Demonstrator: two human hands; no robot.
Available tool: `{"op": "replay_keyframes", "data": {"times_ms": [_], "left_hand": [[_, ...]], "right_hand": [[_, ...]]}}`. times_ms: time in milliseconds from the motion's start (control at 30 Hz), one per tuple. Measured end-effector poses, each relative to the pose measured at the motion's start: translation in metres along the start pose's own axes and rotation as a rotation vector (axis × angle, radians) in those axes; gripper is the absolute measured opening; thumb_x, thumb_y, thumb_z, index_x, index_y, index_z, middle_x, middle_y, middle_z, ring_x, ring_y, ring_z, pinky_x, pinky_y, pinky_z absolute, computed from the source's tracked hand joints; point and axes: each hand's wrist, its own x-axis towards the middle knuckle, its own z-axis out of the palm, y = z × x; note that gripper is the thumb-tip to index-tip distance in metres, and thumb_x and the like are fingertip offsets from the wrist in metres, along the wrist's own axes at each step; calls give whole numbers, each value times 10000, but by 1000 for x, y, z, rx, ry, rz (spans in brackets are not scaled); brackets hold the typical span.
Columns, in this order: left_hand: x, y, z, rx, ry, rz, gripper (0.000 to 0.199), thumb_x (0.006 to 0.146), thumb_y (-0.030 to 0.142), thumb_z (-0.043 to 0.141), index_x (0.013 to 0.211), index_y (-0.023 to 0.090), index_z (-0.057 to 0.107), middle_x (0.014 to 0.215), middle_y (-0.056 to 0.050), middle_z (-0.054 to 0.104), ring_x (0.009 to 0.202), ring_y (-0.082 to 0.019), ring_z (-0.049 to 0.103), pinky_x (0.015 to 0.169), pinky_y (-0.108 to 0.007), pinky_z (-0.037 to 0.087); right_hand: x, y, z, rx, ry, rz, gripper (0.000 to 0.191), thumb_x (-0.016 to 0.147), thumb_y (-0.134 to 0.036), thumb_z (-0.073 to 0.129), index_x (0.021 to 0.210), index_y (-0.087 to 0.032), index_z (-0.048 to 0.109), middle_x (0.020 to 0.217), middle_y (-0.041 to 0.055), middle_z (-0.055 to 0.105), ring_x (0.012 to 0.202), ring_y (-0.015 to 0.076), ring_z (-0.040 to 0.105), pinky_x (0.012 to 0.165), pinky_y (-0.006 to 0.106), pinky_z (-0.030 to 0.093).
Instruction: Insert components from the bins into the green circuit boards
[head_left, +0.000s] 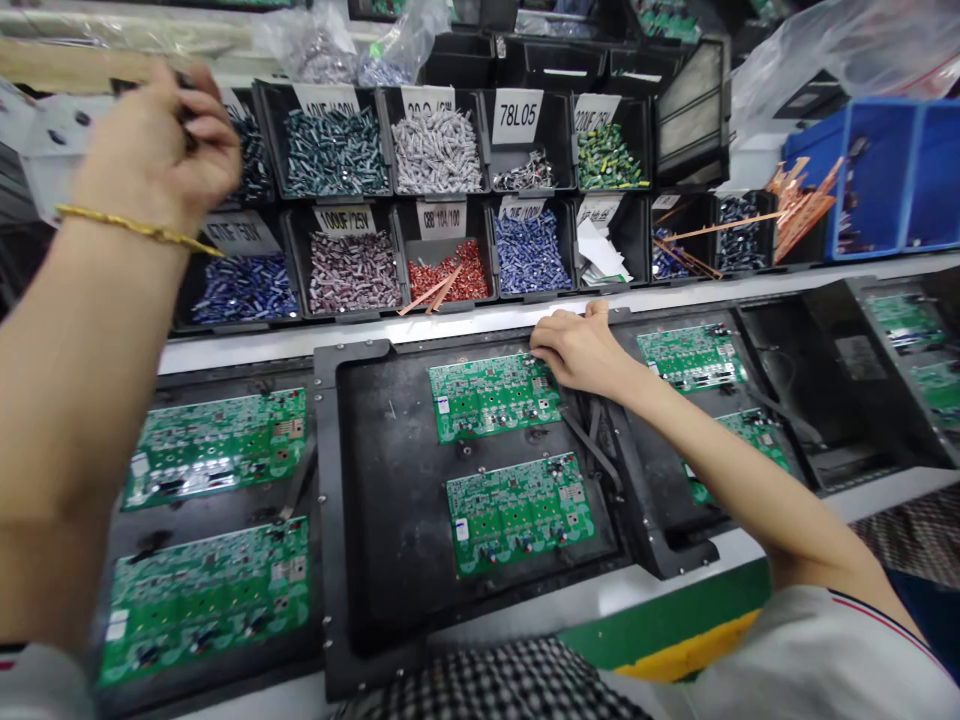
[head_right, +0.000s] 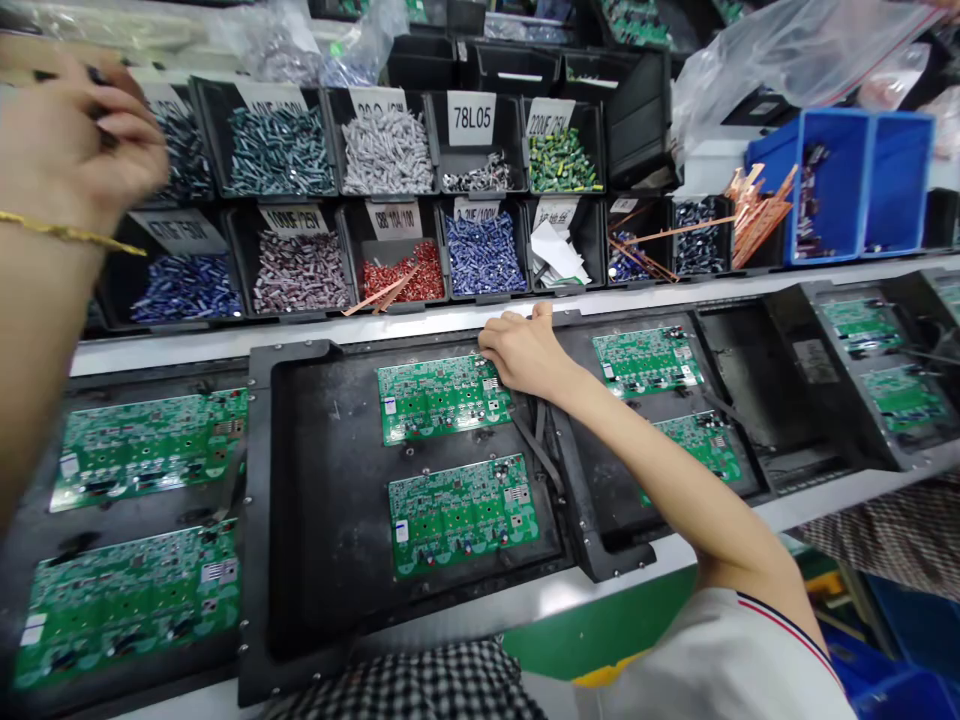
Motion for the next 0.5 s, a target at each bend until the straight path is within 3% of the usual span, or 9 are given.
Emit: {"op": "replay_keyframes", "data": {"times_ms": [67,133,200,300,400,500], "left_hand": [[-35,-18,30,-322,-141,-74,312,1012,215,257,755,117,403,580,70,354,500,21,244,468,-72,150],[-79,-44,59,-313,-168,-279,289,994,240,341,771,120,480,558,54,367,472,-6,254,420,-98,187],[-124,-73,83,-237,-202,-518,294,981,157,335,785,102,547,606,9,432,484,-28,316,410,-121,228],[-175,-110,101,-236,-332,-761,208,929,107,434,841,57,616,683,-28,474,507,-34,366,418,-138,265],[-197,-131,107,-262,-364,-803,244,921,189,490,776,49,629,674,-15,437,492,-24,336,415,-134,247],[-203,-139,111,-235,-377,-696,303,911,286,521,735,66,630,677,-11,434,498,-24,329,430,-139,240]], "right_hand": [[3,-2,-3,-31,-32,2,237,860,-175,375,768,-164,592,846,54,632,806,201,509,730,374,174],[5,-3,-5,-52,-65,8,234,851,-164,384,753,-159,596,825,55,624,777,192,506,740,385,184],[6,-3,-5,-58,-77,20,223,843,-170,398,754,-154,602,813,58,619,771,191,509,748,391,195],[3,-6,-4,-30,-44,56,214,845,-203,419,767,-150,612,822,66,630,782,200,524,754,392,215],[-6,-19,-7,83,92,148,228,866,-245,424,813,-160,629,859,69,657,786,200,551,770,390,234],[-20,-41,-16,346,188,150,239,886,-260,426,829,-170,639,857,51,683,786,181,587,761,352,281]]}}
